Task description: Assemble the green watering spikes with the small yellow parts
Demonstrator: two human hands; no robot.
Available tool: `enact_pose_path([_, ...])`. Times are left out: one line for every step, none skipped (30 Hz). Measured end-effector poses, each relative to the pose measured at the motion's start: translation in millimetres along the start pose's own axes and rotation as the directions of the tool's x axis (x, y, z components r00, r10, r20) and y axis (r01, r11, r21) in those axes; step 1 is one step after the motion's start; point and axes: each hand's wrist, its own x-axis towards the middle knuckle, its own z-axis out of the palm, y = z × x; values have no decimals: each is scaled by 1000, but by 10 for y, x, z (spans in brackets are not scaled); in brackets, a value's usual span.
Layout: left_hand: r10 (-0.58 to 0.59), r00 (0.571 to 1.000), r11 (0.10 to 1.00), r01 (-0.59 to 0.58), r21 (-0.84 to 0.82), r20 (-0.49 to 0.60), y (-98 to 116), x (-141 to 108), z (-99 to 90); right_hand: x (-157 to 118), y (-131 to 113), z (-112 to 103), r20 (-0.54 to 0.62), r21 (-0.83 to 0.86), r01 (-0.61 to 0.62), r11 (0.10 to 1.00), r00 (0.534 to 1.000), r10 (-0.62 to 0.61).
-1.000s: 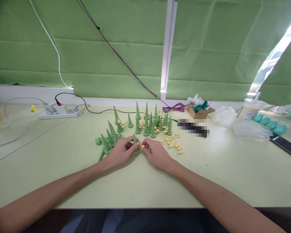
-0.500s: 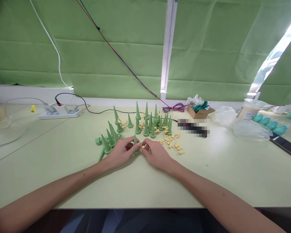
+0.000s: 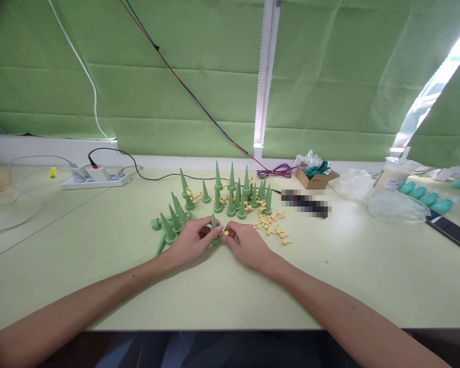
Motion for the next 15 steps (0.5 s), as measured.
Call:
enact_pose_path([4, 1000, 1000, -4, 2, -2, -1, 0, 1, 0, 1, 2, 3, -2, -1, 1000, 1000, 1])
enact_pose_path([6, 1000, 1000, -6, 3, -3, -2, 1, 1, 0, 2, 5, 5, -3, -1, 1000, 1000, 1])
enact_pose_path([7, 1000, 1000, -7, 4, -4, -3, 2, 0, 0, 4, 8, 7, -3, -1, 1000, 1000, 1])
enact_pose_path([6, 1000, 1000, -6, 4, -3, -3, 2, -1, 0, 5, 10, 8, -2, 0, 1000, 1000, 0])
enact_pose_path([3, 1000, 1000, -3, 3, -2, -2, 2, -2, 1, 6, 12, 8, -1, 1, 1000, 1000, -1])
enact_pose_path([-1, 1000, 1000, 1, 3, -1, -1, 1, -3, 1, 7, 14, 8, 1, 2, 1000, 1000, -2])
enact_pose_path([-6, 1000, 1000, 6, 1, 0, 0, 0, -5, 1, 8, 15, 7, 5, 1, 1000, 1000, -1])
enact_pose_path([-11, 1000, 1000, 11, 0, 1, 1, -1, -6, 0, 8, 15, 4, 12, -1, 1000, 1000, 1])
enact_pose_path([-15, 1000, 1000, 15, -1, 2, 2, -2, -7, 0, 7, 15, 1, 21, -3, 1000, 1000, 3])
enact_pose_path([-19, 1000, 1000, 19, -1, 2, 2, -3, -7, 0, 6, 14, -4, 31, -7, 999, 1000, 7])
enact_pose_path([-22, 1000, 1000, 22, 0, -1, 1, -3, -7, 0, 5, 13, -8, 42, -12, 999, 1000, 12])
enact_pose_path([-24, 1000, 1000, 24, 1, -3, 0, -2, -6, 0, 3, 11, -12, 52, -19, 998, 1000, 19])
enact_pose_path([-26, 1000, 1000, 26, 3, -5, -2, -1, -4, 0, 1, 9, -15, 60, -26, 998, 1000, 27])
enact_pose_path([-27, 1000, 1000, 27, 4, -7, -5, 0, -3, 0, -1, 7, -16, 66, -34, 997, 999, 35])
enact_pose_path([-26, 1000, 1000, 26, 4, -6, -8, 2, -1, 1, -3, 5, -18, 70, -39, 997, 999, 40])
